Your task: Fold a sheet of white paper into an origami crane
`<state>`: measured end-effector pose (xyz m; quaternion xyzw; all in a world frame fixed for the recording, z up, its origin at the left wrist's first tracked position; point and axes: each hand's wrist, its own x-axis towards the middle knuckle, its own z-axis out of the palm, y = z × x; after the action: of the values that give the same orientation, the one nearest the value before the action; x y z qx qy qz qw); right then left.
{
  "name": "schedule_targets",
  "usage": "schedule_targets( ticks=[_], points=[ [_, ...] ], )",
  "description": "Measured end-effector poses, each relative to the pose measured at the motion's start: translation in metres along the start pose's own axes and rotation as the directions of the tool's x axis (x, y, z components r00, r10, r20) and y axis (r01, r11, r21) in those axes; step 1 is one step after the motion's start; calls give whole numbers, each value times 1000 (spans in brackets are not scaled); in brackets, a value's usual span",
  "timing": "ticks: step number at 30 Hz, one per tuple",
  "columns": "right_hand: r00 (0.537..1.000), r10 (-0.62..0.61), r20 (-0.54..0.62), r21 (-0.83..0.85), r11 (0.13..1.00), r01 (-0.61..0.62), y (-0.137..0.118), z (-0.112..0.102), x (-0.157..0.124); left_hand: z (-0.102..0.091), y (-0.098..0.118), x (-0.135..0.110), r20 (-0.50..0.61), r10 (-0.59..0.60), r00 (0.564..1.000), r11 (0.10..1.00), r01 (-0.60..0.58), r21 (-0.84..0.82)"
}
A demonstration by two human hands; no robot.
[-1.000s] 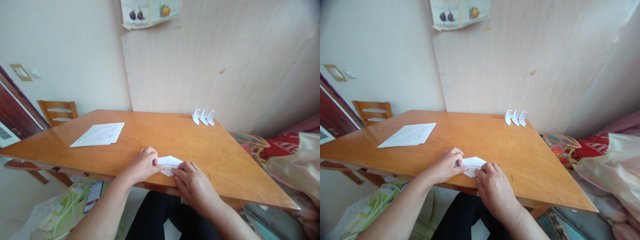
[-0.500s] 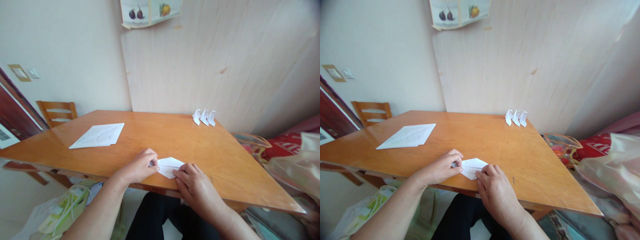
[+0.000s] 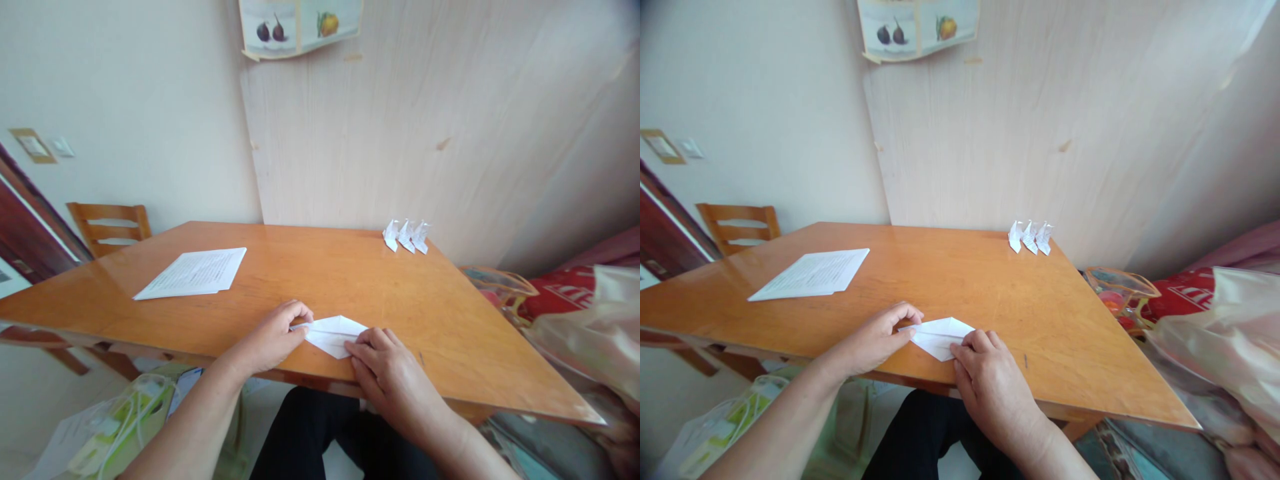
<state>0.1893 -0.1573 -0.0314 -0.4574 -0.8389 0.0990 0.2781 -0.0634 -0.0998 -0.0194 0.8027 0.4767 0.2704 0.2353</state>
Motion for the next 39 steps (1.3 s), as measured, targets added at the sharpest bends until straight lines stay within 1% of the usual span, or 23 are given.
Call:
schedule_targets(
  ticks=[1, 3, 4, 5, 7, 8, 10, 15, 20, 24, 33, 39],
  points=[
    [1000, 0, 0, 0, 1000, 0, 0, 0, 0, 4, 3, -2, -46, 24, 999, 1000, -23, 13],
    [1000, 2, 1, -8, 1000, -2, 0, 0, 1, 12, 11, -7, -107, 109, 988, 992, -101, 82],
    [1000, 4, 3, -13, 1000, -4, -1, -1, 1, 16, 16, -9, -109, 154, 982, 983, -140, 122],
    [1000, 6, 7, -19, 1000, -6, -1, -1, 1, 20, 21, -11, -92, 199, 976, 971, -183, 154],
    [1000, 4, 15, -30, 1000, -4, -2, -2, 1, 26, 29, -14, -10, 283, 959, 941, -275, 197],
    [1000, -1, 15, -35, 999, 1, -2, -2, 1, 27, 32, -15, 49, 301, 952, 929, -305, 209],
    [1000, -17, 7, -49, 999, 17, -1, -2, 1, 30, 35, -14, 103, 319, 942, 916, -334, 223],
    [999, -50, -4, -104, 993, 49, 0, 0, 0, 29, 34, -12, 118, 304, 945, 914, -324, 242],
    [1000, -11, 0, -191, 982, 11, -3, -4, -4, 27, 34, -13, 135, 256, 957, 922, -284, 262],
    [1000, 15, -4, -232, 973, -16, -4, -9, -9, 28, 31, -13, 145, 250, 958, 922, -281, 266],
    [998, 45, -43, -241, 969, -54, 2, -15, -18, 29, 28, -13, 137, 267, 954, 916, -295, 270],
    [997, 43, -68, -215, 975, -56, 6, -15, -21, 32, 26, -13, 109, 272, 956, 920, -291, 260]
  ],
)
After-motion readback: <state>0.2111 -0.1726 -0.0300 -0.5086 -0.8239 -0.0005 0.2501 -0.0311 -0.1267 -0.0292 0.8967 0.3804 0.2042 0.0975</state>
